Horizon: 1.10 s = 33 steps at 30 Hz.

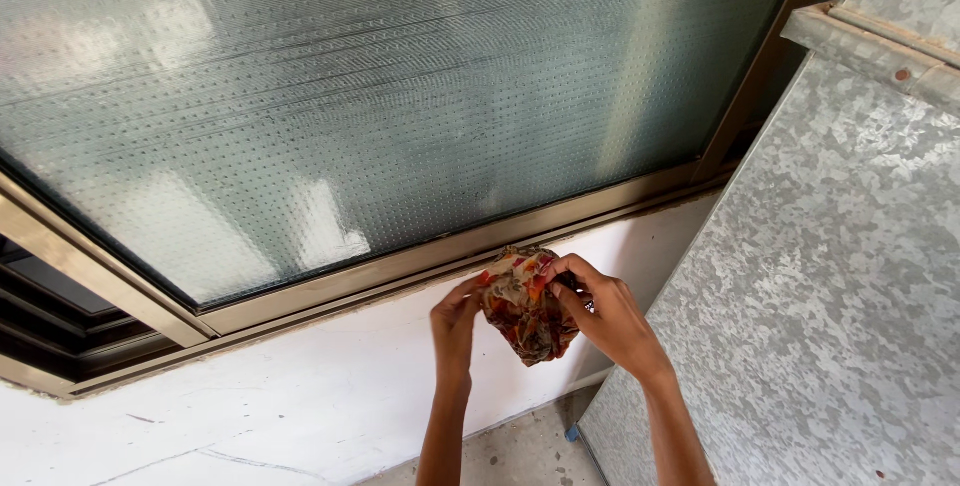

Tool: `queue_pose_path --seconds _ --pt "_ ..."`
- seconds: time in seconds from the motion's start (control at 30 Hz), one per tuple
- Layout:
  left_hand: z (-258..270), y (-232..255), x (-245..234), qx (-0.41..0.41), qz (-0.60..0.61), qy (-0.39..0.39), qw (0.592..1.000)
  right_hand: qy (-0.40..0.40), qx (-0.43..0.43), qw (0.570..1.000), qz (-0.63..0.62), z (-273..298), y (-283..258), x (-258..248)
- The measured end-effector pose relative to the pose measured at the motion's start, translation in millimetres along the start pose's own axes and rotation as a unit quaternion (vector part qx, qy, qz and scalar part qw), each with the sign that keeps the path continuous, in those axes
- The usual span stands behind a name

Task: The person wipes a glass window pane with a cloth, applies spray from a bottle to the glass, and wipes the pane and its frame.

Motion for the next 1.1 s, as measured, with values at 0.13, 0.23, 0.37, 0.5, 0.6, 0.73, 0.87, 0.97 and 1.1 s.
queue_pose_path --seconds 0.13,0.23,0.37,0.5,0.6,0.73,0.87,0.97,1.1 --pt "8 41 -17 -0.021 -0.150 0.093 0.984 -0.048 -0.081 0.995 0.027 -1 13 -12" --pt "10 75 -7 0.037 -0.197 0.075 0.977 -0.060 -0.085 0.988 0.116 8 22 -30" --pt "17 76 32 -0.040 -0.282 -0.033 0.958 -0.100 -0.127 0.987 -0.009 0 19 -4" --pt "25 67 49 -0.110 -0.142 -0.075 0.981 -0.165 -0.135 0.975 -0.062 -15 46 62" --pt "14 75 39 0.070 -0.160 -0.088 0.981 -0.237 -0.094 0.958 -0.131 -29 83 85" --pt "9 67 14 0.035 -0.156 -0.060 0.985 -0.155 -0.056 0.979 -0.121 -40 119 57" --pt "6 69 18 0.007 -0.222 -0.047 0.974 -0.067 -0.090 0.918 -0.380 -34 109 44" --pt "11 70 35 -0.004 -0.229 -0.058 0.972 -0.009 0.015 0.800 -0.600 -31 98 40" --pt "16 71 48 0.032 -0.242 -0.074 0.967 0.063 0.035 0.761 -0.645 -52 93 22"
Point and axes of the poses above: each hand's wrist, its own z-axis away from the middle knuckle, its own x-axis out of the palm, y = z × x, the point moved 5 cm from there along -z, towards the middle knuckle, and after that the axes turned 4 degrees about x, right-handed, at the moved point
